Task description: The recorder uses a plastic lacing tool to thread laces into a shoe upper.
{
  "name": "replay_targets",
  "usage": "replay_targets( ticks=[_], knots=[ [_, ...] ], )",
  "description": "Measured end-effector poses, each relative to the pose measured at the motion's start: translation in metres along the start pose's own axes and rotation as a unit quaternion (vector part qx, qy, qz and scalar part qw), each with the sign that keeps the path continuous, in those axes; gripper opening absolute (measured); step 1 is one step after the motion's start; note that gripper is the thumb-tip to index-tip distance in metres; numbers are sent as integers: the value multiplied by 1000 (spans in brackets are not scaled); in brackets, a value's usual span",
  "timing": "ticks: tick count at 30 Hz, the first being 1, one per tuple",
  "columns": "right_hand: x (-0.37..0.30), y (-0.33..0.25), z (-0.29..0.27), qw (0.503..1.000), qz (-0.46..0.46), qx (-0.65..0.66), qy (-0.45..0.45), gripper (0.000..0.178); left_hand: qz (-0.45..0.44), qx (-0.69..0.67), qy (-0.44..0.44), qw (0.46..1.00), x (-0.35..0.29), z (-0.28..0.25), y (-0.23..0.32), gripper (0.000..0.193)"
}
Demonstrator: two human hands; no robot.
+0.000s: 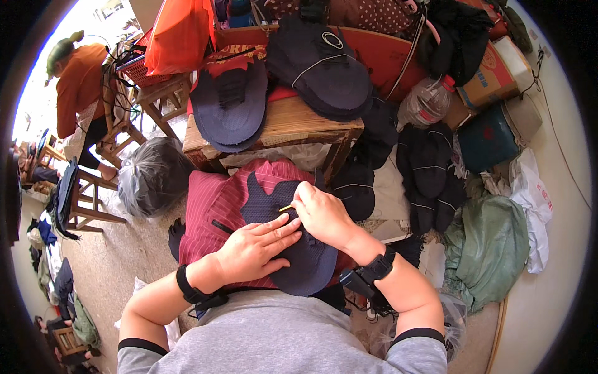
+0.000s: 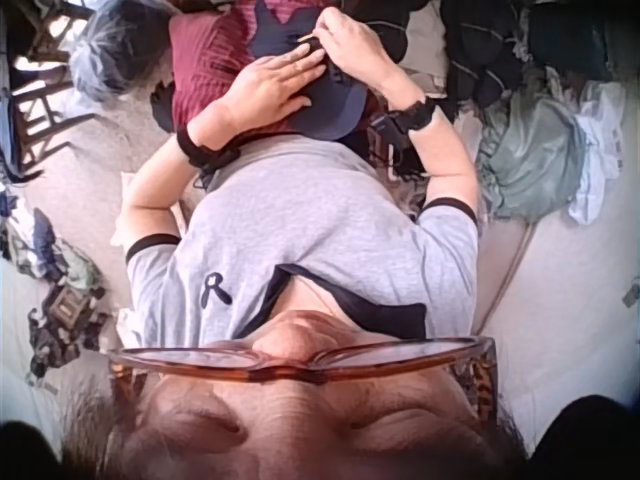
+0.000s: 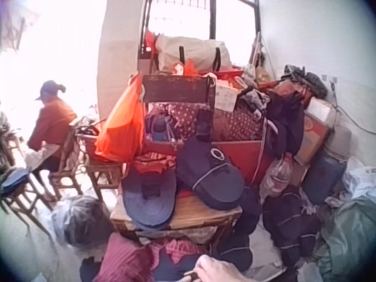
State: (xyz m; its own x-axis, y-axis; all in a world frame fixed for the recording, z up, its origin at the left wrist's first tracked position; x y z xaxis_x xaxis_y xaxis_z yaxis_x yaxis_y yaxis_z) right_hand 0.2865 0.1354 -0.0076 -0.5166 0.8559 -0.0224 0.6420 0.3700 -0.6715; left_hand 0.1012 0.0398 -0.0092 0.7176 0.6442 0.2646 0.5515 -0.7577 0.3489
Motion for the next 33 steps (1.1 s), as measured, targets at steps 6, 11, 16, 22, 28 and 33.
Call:
replay_targets(
  ticks=[6, 11, 16, 22, 28, 33],
  knots=[
    [6, -19, 23, 995, -81, -65, 12, 17, -13, -8, -20, 1000, -4, 4, -2, 60],
    [7, -26, -4, 997, -44, -53, -28, 19, -7, -41, 11, 999, -6, -1, -8, 63],
    [-4, -21, -10, 994, -47, -77, 67, 18, 14, -64, 44, 997, -6, 3, -11, 63],
    [-4, -11, 4, 997, -29, 65, 40, 10, 13, -64, 43, 997, -9, 2, -9, 58],
    [-8, 5, 12, 983, 2, 184, 4, 12, -130, -82, 223, 963, -13, -14, -22, 34],
    [-11, -3, 16, 987, -18, 157, 32, 18, -172, 23, 111, 978, 3, -4, -46, 44]
  ],
)
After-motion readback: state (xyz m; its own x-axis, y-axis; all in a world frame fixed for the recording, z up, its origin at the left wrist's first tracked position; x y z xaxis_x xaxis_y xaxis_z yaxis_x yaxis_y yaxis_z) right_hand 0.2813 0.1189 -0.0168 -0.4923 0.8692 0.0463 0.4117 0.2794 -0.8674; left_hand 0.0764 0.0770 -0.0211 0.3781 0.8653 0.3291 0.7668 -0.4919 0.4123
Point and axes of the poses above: each hand's wrist, its own x-axis towards the middle knuckle, its own z-axis out of the palm, y = z × x, the point moved 2 cm from there along x, towards the middle knuckle, and after that the axes turned 5 degrees about z, right-handed, at the moved point
